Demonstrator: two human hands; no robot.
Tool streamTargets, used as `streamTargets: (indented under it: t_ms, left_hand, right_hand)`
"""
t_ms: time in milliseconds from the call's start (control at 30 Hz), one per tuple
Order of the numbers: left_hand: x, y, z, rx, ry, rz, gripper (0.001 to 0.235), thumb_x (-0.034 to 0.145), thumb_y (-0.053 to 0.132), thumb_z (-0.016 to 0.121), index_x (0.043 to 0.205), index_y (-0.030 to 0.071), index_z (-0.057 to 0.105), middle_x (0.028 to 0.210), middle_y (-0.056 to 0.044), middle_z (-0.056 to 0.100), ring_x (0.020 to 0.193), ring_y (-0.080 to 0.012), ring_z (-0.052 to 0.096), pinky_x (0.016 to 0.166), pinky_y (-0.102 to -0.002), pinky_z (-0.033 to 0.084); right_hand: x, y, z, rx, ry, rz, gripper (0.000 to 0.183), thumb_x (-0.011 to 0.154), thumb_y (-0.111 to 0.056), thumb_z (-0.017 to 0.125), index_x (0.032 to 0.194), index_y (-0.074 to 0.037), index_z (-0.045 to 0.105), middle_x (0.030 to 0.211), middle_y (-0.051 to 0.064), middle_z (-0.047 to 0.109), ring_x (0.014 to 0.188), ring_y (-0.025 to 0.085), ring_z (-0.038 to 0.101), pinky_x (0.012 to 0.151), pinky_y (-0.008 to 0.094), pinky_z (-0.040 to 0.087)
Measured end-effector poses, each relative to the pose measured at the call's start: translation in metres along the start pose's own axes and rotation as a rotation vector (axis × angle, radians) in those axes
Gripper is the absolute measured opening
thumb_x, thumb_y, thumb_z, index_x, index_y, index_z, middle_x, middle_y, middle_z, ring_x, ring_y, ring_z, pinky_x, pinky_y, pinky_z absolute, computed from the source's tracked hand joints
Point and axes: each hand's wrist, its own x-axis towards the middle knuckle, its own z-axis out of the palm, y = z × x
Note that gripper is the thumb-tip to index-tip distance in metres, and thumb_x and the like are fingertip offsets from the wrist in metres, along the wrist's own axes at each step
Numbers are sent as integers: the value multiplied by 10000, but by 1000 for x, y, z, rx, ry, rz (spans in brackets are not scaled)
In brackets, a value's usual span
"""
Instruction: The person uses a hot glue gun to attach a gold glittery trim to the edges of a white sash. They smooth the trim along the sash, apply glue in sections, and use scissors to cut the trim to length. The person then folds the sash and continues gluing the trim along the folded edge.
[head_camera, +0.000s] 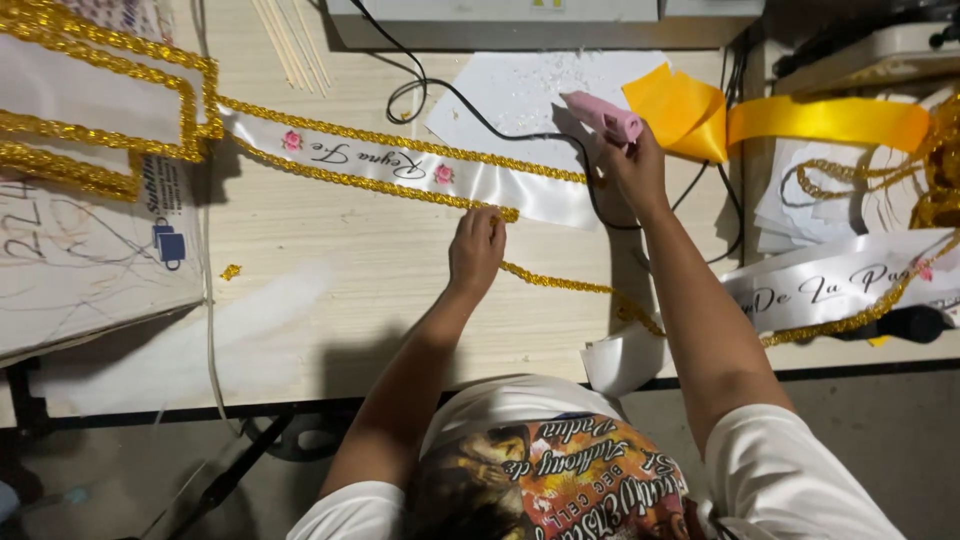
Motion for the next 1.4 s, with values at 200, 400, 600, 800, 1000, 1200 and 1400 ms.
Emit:
streamTargets:
  t_ms: [200,400,600,800,1000,1200,1400]
  left_hand:
    - [-1,-6,7,36,120,137,193,931,95,709,1098,84,613,1088,-106,649,994,-320,653,834,-408,573]
    - [2,3,-4,15,62,101,152,931,99,712,1049,84,617,1038,-101,646,956,-311,655,823,-400,567]
    - [1,0,-3,21,18,105,132,954,110,688,1060,80,615,1050,-99,642,944,-294,656,815,-379,577]
    - [-14,-24,24,-32,-133,-108,183,979,161,642,1120,45,628,1065,-198,651,977,-420,631,838,-506,540]
    - [13,-29,5,-19,-263,-224,176,1014,178,644,1139,54,653,1051,-217,677,981,-456,622,837,-560,508]
    - [40,-63,-16,-10,-191,-329,227,991,193,641,1182,70,655,1091,-207,678,1029,-440,616,883,-542,500]
    - [31,-74,-28,-20,-193,-424,284,969,208,637,1225,86,656,1131,-196,679,1077,-423,611,929,-523,492]
  right_hand:
    - [6,28,-6,-99,-12,-99,453,964,-60,764,1364,-1,558,1237,80,668,1088,138,656,930,269,547]
    - [-29,-7,-42,-166,51,-55,507,1038,-235,608,1481,-13,498,1441,104,588,1142,188,585,990,330,501]
    - [-11,-72,17,-409,162,-382,181,1105,-108,672,1264,-33,630,1164,119,667,1075,250,655,953,359,524]
    - [83,-75,230,-134,-321,-457,268,943,-40,686,1200,-4,618,1088,171,676,994,288,704,851,370,595]
    - [134,-109,366,-620,-345,-334,65,929,-93,650,962,-46,680,993,225,713,865,405,709,747,489,561]
    - [158,-85,410,-724,-307,-358,206,888,-178,646,973,9,654,963,290,698,810,449,704,679,523,563]
    - [173,-41,435,-842,-292,-241,191,999,-173,581,1016,0,660,919,254,726,794,441,722,673,533,574]
